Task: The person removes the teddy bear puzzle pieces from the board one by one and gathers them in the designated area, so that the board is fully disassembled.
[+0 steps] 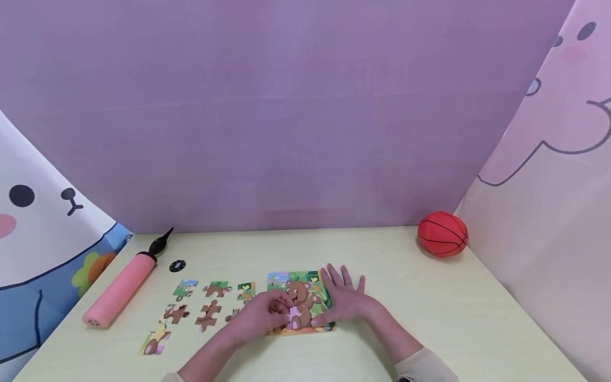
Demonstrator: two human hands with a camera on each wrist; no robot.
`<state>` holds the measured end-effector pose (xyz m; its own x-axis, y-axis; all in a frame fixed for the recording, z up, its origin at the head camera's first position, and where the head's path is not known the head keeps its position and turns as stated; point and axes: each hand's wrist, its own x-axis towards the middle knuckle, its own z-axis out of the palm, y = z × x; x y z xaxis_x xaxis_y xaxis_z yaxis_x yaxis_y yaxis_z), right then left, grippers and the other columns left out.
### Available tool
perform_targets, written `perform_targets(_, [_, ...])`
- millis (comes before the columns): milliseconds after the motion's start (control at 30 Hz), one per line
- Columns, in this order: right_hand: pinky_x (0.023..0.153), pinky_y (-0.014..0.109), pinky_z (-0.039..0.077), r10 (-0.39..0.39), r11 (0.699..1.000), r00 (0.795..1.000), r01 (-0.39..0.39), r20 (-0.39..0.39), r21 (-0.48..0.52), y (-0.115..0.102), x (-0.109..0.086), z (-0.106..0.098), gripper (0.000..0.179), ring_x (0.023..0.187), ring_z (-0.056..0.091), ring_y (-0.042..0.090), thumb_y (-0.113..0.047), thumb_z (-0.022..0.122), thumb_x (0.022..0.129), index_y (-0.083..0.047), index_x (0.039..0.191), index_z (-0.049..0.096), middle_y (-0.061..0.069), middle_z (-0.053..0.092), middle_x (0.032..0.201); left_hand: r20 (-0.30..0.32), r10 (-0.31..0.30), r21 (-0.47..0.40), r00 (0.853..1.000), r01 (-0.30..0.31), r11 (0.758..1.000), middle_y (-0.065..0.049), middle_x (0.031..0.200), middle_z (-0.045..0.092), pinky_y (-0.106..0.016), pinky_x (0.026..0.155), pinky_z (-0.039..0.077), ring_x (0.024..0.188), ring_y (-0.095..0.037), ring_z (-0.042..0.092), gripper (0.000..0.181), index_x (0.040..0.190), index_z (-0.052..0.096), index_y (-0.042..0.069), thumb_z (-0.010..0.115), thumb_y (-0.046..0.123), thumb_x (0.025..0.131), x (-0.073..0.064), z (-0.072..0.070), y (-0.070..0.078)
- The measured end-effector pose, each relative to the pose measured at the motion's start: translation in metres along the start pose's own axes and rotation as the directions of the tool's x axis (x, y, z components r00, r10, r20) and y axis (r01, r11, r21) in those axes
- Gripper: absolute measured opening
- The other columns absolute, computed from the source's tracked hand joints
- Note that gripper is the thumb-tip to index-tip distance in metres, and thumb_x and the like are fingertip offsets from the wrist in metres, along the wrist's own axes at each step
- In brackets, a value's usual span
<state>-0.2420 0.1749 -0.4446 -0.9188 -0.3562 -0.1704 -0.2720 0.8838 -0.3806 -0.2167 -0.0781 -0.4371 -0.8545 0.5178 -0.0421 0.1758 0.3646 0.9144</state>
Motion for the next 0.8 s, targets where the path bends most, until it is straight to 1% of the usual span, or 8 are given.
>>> perform_targets(233, [0.106, 0.079, -0.007, -0.014, 1.0, 1.0, 0.014, 0.017, -0.002, 0.0033, 0.0005, -0.0013, 0.13, 0.15, -0.007, 0.046, -0.075, 0.074, 0.072, -0.009, 0.163, 0.01, 0.016, -0.001, 0.168, -0.046, -0.007, 0.029, 0.999, 0.008, 1.0, -0.006, 0.085, 0.061, -0.022, 0.054, 0.046, 0.069, -0.018, 0.056, 0.017, 0.103, 0.064, 0.006, 0.069, -0.001, 0.089, 0.0006, 0.0047, -0.0009])
perform_targets(433, [0.105, 0.079, -0.006, -0.017, 1.0, 0.999, 0.017, 0.029, -0.001, 0.0043, -0.0002, -0.0028, 0.133, 0.15, -0.007, 0.046, -0.074, 0.077, 0.069, -0.009, 0.163, 0.01, 0.016, -0.001, 0.168, -0.048, -0.014, 0.016, 0.999, 0.015, 1.0, -0.007, 0.084, 0.061, -0.022, 0.052, 0.045, 0.067, -0.018, 0.057, 0.016, 0.104, 0.064, 0.005, 0.068, -0.002, 0.09, 0.0009, 0.0055, -0.0022])
perform_targets(567, [0.106, 0.079, -0.006, -0.015, 1.0, 0.999, 0.016, 0.03, -0.011, 0.0026, -0.0012, -0.0032, 0.134, 0.15, -0.006, 0.046, -0.073, 0.079, 0.068, -0.008, 0.162, 0.011, 0.016, -0.001, 0.168, -0.046, -0.023, -0.002, 0.999, 0.023, 1.0, -0.007, 0.085, 0.061, -0.022, 0.052, 0.045, 0.067, -0.018, 0.057, 0.016, 0.104, 0.063, 0.005, 0.067, -0.003, 0.091, 0.0004, 0.0053, -0.0026])
perform_targets(800, [0.106, 0.079, -0.006, -0.008, 1.0, 1.0, 0.008, 0.028, -0.012, -0.0003, -0.0017, -0.003, 0.134, 0.151, -0.006, 0.045, -0.071, 0.081, 0.067, -0.009, 0.162, 0.011, 0.016, -0.001, 0.168, -0.03, -0.02, -0.074, 0.999, 0.018, 0.997, -0.01, 0.087, 0.063, -0.022, 0.053, 0.046, 0.068, -0.019, 0.059, 0.015, 0.108, 0.064, 0.003, 0.067, 0.0, 0.093, -0.0018, -0.0002, -0.0012])
